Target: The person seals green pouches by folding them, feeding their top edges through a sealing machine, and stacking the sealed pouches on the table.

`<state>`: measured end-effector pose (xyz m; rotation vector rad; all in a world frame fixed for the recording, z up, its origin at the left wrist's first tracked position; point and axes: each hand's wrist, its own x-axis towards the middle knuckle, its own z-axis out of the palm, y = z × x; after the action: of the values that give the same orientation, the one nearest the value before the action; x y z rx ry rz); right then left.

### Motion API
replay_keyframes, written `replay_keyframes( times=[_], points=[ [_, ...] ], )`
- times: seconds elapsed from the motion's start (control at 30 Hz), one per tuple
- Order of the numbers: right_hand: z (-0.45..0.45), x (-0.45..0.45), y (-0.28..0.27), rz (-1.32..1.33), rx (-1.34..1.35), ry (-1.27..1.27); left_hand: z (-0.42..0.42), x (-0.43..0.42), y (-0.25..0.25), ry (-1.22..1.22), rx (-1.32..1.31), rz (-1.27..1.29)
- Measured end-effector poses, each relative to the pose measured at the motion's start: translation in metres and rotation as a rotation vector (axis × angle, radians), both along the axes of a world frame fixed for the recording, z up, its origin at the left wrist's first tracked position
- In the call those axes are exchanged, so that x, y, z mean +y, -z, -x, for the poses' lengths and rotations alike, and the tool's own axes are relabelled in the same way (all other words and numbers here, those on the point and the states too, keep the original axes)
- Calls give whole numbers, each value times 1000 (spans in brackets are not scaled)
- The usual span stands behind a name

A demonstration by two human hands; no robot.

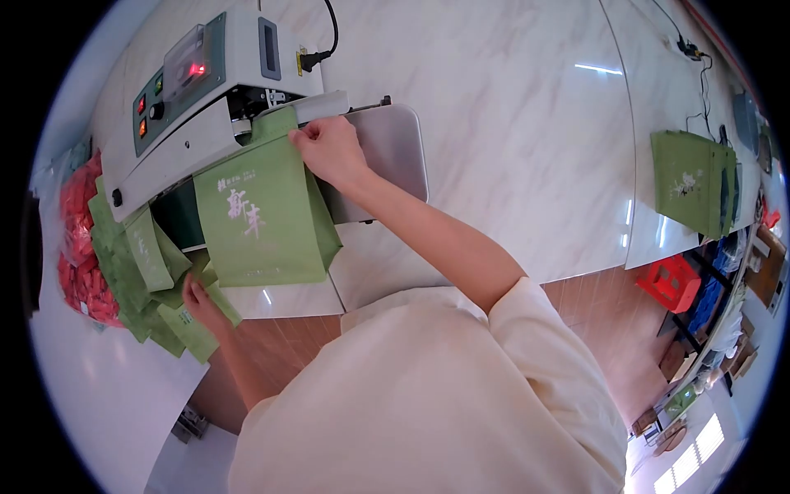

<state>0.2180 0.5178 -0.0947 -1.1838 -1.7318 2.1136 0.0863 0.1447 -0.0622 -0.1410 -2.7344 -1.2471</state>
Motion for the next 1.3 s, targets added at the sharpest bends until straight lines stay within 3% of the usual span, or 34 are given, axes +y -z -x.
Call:
replay_keyframes(
  times=[0.17, 0.53, 0.83, 0.9, 1.03, 1.07, 1.13, 1.2, 1.3],
  points=[
    [5, -3, 2, 20, 10, 28, -45, -58, 16, -109, -144, 47],
    [18, -5, 14, -5, 55, -21, -86, -41, 16, -186, -174, 10],
    [29, -22, 14, -18, 65, 29, -93, -114, 0, -334, -83, -94],
    [30, -28, 7, -121, -33, 0, -76, -116, -6, -392, 16, 100],
    [27, -24, 8, 87, -4, 19, -32, -121, -14, -315, 145, 4],
    [25, -24, 3, 71, -40, -35, -19, -135, -18, -284, 207, 131],
    [21, -22, -4, -273, -243, -62, 8, -155, -25, -302, 248, 233],
    [7, -45, -25, -1053, -263, 8, 23, -175, -35, -274, 351, 292],
    [63, -147, -88, -878, -63, -64, 41, -209, -48, -251, 348, 406]
  ],
)
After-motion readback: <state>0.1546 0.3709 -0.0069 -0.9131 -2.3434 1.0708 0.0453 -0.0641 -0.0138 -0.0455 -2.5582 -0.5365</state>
